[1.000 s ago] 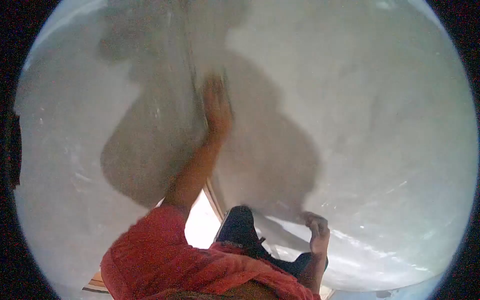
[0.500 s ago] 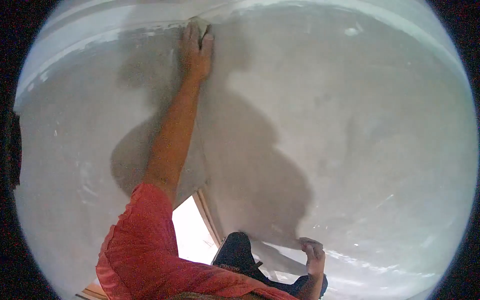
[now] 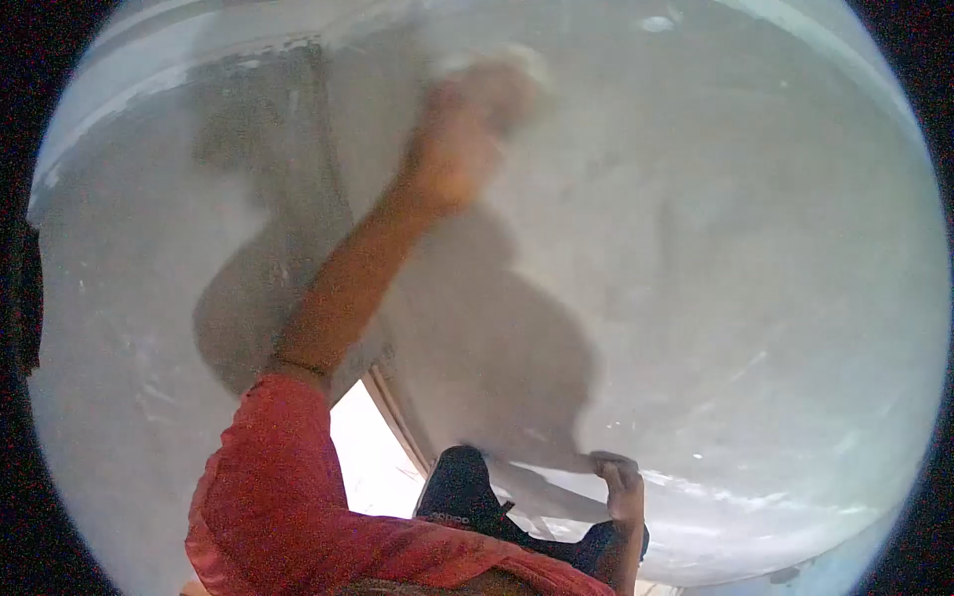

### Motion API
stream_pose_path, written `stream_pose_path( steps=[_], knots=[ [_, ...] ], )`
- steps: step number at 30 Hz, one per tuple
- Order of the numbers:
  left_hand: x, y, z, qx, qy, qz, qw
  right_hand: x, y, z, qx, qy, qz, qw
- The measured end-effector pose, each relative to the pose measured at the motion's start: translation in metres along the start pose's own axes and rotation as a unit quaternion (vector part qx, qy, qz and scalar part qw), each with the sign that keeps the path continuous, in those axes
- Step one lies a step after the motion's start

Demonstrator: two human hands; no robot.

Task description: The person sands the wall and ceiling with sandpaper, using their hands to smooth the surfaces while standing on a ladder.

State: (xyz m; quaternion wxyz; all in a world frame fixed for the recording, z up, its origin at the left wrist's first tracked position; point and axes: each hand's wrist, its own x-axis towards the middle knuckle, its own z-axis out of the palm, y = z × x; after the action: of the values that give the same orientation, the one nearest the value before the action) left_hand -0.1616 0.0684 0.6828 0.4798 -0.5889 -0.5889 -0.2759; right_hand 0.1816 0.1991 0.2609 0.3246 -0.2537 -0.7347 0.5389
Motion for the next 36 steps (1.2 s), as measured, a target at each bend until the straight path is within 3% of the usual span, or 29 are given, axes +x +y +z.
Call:
stream_pose_path(
  steps=[2,4,5,8,10,11,12,14,16,18,22,25,26,27,29,30,31,34,36],
  knots=[
    [0.004,-0.083,0.011,0.005,0.198,-0.016,0.98,-0.004,0.004,-0.001,-0.024,-0.009,-0.006,1.0],
    [0.011,-0.082,-0.005,0.024,0.241,-0.039,0.969,-0.009,0.016,0.0,0.027,0.01,0.009,1.0],
    [0.009,-0.072,0.001,0.025,0.243,-0.031,0.969,-0.012,0.02,0.0,0.072,0.016,0.023,0.997],
    [0.003,-0.008,0.022,-0.003,0.207,0.031,0.978,-0.012,0.011,-0.005,0.046,0.019,0.088,0.995],
    [-0.002,0.033,0.009,0.039,0.066,0.122,0.989,-0.009,0.023,-0.01,0.012,0.03,0.062,0.998],
    [0.001,0.002,0.013,0.031,0.067,0.121,0.99,-0.008,0.032,-0.011,-0.011,0.039,0.032,0.999],
    [0.014,-0.056,0.016,0.046,0.149,0.06,0.986,-0.007,0.034,-0.01,0.033,0.046,0.024,0.998],
    [0.026,-0.062,0.03,0.057,0.231,0.003,0.971,-0.014,0.016,-0.008,0.042,0.046,0.028,0.998],
    [0.028,-0.002,0.04,0.1,0.231,0.092,0.963,-0.011,0.014,-0.008,0.045,0.036,0.022,0.998],
    [0.026,0.002,0.027,0.101,0.224,0.096,0.964,-0.017,0.023,-0.009,0.033,-0.001,0.079,0.996],
    [0.031,0.025,0.029,0.083,0.197,0.123,0.969,-0.02,0.009,-0.011,0.015,0.022,0.051,0.998],
    [0.038,0.027,0.029,0.122,0.311,0.009,0.943,-0.03,0.017,-0.014,0.039,0.033,0.11,0.993],
    [0.031,0.057,0.044,0.049,0.23,0.109,0.966,-0.027,0.017,-0.014,0.038,0.033,0.105,0.993],
    [0.021,0.077,0.043,0.049,0.23,0.107,0.966,-0.03,0.019,-0.017,0.02,0.008,0.097,0.995],
    [0.012,0.106,0.035,0.008,0.108,0.297,0.949,-0.032,0.014,-0.022,-0.005,-0.017,0.093,0.996],
    [0.021,0.078,0.034,0.02,0.117,0.222,0.968,-0.029,0.007,-0.018,-0.004,0.002,0.089,0.996],
    [0.015,0.066,0.039,0.009,0.114,0.226,0.967,-0.03,0.001,-0.016,0.001,0.025,0.088,0.996],
    [0.001,0.043,0.049,0.056,0.19,0.112,0.974,-0.033,-0.032,-0.015,0.052,0.025,0.069,0.996],
    [-0.042,0.094,0.036,-0.04,-0.007,0.084,0.996,-0.027,-0.041,-0.019,0.049,-0.005,-0.008,0.999]
  ],
)
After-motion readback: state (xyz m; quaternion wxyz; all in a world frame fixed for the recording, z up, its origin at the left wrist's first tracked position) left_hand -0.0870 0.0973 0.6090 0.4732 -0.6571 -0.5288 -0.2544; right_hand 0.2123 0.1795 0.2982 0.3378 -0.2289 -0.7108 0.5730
